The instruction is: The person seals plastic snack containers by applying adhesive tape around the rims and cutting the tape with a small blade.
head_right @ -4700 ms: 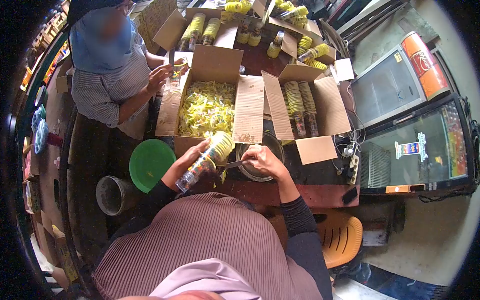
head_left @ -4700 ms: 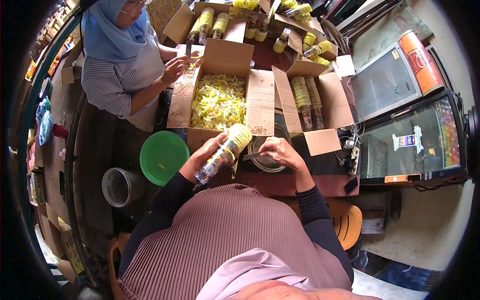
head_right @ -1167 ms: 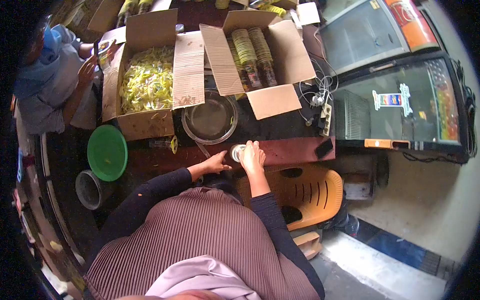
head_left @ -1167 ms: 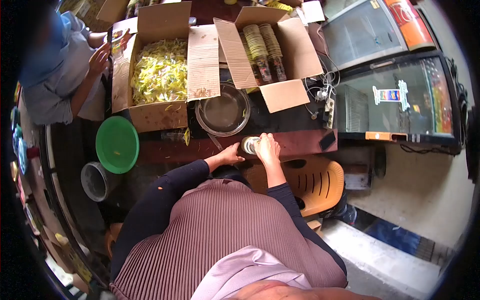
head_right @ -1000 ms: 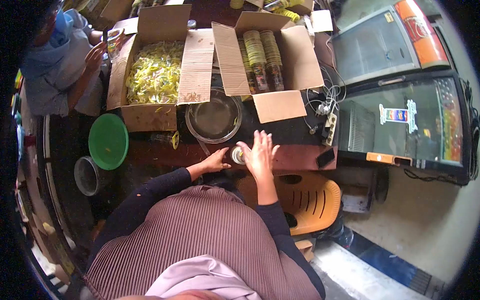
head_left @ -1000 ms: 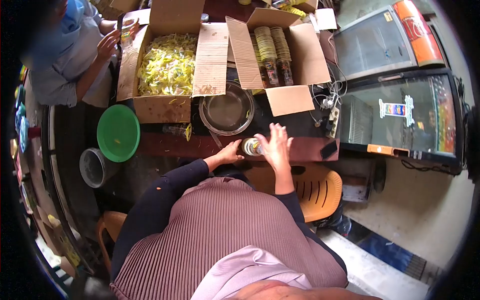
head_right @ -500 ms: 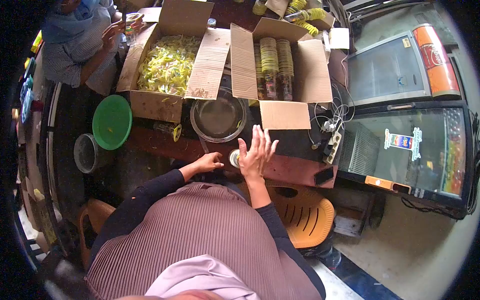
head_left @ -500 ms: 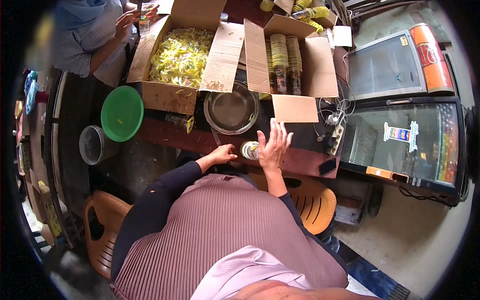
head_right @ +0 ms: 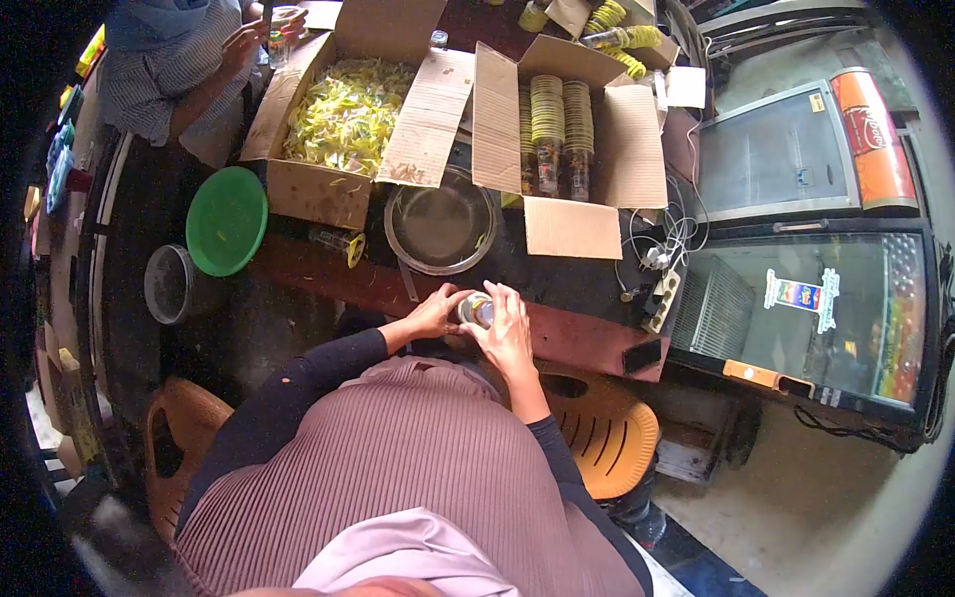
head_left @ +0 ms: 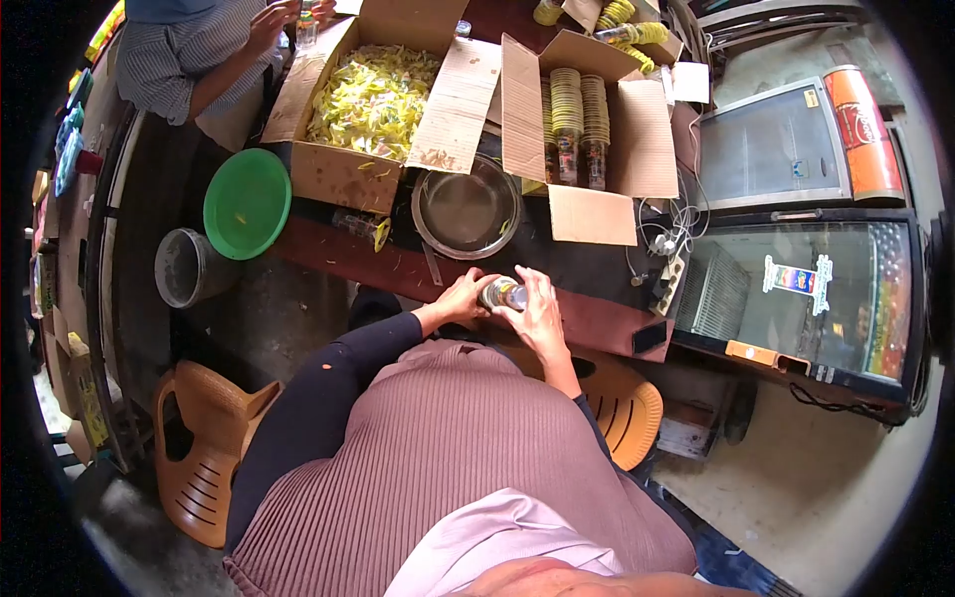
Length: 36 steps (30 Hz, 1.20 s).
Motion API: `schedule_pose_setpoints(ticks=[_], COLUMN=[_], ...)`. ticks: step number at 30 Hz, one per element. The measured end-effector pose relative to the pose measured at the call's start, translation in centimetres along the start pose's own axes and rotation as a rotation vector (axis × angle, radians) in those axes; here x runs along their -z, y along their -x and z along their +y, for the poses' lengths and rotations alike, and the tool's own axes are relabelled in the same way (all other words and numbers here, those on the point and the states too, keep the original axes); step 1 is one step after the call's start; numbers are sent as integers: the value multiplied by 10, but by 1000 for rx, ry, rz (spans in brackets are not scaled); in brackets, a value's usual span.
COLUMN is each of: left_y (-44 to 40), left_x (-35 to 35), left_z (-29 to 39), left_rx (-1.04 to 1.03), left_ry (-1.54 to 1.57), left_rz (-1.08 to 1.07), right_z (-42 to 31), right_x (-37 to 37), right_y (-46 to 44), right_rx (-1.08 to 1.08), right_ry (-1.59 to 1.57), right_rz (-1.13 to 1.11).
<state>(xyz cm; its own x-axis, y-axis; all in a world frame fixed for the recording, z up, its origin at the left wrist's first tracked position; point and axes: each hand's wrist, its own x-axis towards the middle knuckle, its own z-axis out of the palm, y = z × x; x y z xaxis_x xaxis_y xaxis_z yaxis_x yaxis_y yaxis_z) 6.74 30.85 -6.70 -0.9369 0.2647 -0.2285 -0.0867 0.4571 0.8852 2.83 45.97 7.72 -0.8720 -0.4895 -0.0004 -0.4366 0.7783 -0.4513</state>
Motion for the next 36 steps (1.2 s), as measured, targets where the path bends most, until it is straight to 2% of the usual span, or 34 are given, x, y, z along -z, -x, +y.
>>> schedule_pose_setpoints(ticks=[2, 5, 7, 10, 12, 13, 14, 15, 22, 26, 28, 29, 30, 33, 36], left_y=[-2, -4, -3, -6, -7, -9, -10, -10, -8, -7, -11, -16, -20, -20, -20], left_x=[-6, -11, -13, -12, -14, -19, -22, -22, -16, -15, -18, -21, -24, -22, -22], left_z=[-2, 6, 7, 9, 4, -3, -6, -5, 0, 10, 8, 4, 1, -1, -2], left_rx=[-33, -28, -79, -32, -59, -93, -128, -116, -102, -79, -105, -107, -112, -129, -140], left_ry=[-9, 9, 23, 28, 33, 4, -26, 60, 66, -53, -74, -41, -10, 5, 28], left_rz=[13, 40, 179, 165, 192, 210, 228, 251, 231, 228, 235, 220, 203, 173, 189], right_z=[12, 11, -3, -13, -2, 21, 33, 32, 33, 30, 37, 38, 29, 59, 98], right_x=[-5, 11, 35, 53, 34, 4, -22, -26, -27, -7, 10, 22, 38, 53, 59], right_y=[11, 10, 4, -3, 0, 6, 11, 10, 5, 3, 2, 1, -1, 9, 20], right_rx=[-96, -102, -147, -168, -132, -43, -55, -30, -28, -70, -91, -169, -352, -398, -301], right_ry=[-198, -141, -125, -91, -54, -10, -20, -31, -55, -95, -226, -273, -360, -365, -514], right_rz=[-124, -99, -105, -90, -119, -155, -202, -177, -158, -161, -47, -25, -23, 120, 192])
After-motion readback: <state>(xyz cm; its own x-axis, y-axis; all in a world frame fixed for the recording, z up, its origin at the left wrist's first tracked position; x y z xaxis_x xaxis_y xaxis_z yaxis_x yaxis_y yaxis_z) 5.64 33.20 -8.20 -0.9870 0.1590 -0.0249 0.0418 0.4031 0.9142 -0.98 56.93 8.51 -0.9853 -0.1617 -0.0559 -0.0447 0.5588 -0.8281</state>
